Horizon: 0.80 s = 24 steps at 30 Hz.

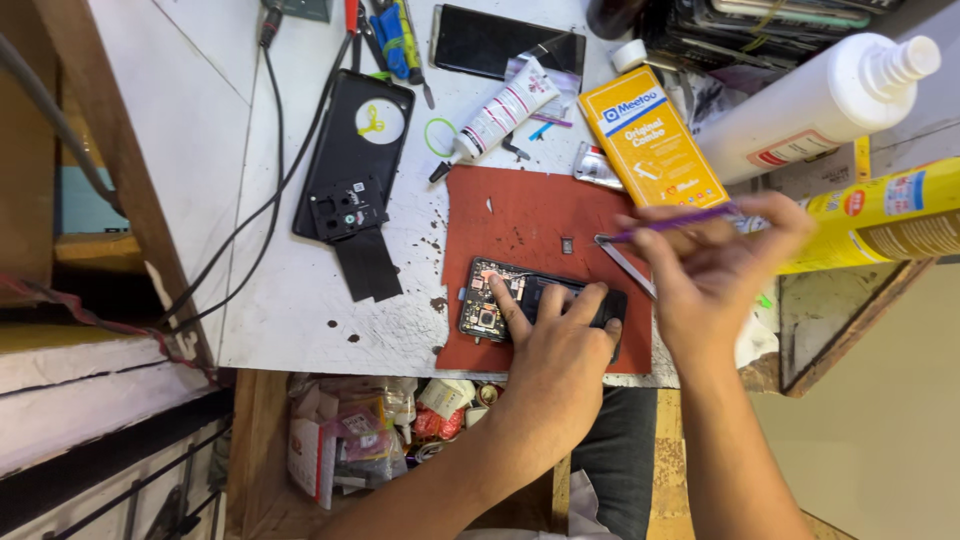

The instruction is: The person disassembles a mobile phone using a pair of tweezers and a screwdriver to remove internal components and the battery, then begins reassembling the device by placing the motherboard and battery back into the chassis.

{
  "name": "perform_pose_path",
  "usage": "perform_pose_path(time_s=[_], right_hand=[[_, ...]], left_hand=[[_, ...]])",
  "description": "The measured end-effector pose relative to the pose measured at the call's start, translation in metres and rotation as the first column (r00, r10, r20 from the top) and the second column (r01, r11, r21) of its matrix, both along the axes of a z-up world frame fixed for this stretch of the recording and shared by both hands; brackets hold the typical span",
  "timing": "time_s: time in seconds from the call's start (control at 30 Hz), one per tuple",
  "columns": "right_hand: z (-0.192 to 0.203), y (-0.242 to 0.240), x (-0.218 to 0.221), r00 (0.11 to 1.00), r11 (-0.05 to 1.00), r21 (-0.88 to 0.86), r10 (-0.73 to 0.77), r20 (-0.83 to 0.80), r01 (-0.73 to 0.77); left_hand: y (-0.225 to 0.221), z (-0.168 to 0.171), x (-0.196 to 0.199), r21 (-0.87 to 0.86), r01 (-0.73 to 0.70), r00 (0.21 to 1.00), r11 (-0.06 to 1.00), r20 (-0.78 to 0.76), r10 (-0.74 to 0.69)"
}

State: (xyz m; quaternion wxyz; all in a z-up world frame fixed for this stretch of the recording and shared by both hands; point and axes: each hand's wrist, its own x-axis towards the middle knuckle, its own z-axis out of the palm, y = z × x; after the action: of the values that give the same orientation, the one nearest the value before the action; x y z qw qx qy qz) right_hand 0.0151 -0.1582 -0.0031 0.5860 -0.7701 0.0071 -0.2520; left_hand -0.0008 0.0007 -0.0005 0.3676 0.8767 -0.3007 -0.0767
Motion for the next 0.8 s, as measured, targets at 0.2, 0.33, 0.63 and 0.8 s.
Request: perform_pose_path(time_s=[0.2, 0.33, 0.63, 0.8], right_hand=[[-0.018, 0.024, 0.053, 0.936, 0.94, 0.154, 0.326, -0.13, -0.305], [-0.018, 0.028, 0.063, 0.897, 0.911, 0.132, 0.409, -0.165, -0.391], [-0.017, 0.03, 0.067, 0.888, 0.898, 0.192, 0.428, -0.167, -0.396], [-0.022, 0.029, 0.068, 0.895, 0.911, 0.16, 0.405, -0.185, -0.379]], left_hand=[[0.003, 0.003, 0.001, 0.02, 0.016, 1.0, 1.0, -0.014, -0.015], [0.004, 0.007, 0.003, -0.016, -0.009, 1.0, 1.0, -0.013, 0.009], [0.004, 0.008, 0.003, -0.01, 0.01, 0.999, 1.0, -0.03, -0.011], [0.004, 0.01, 0.004, 0.035, 0.037, 0.996, 0.999, -0.078, -0.034]])
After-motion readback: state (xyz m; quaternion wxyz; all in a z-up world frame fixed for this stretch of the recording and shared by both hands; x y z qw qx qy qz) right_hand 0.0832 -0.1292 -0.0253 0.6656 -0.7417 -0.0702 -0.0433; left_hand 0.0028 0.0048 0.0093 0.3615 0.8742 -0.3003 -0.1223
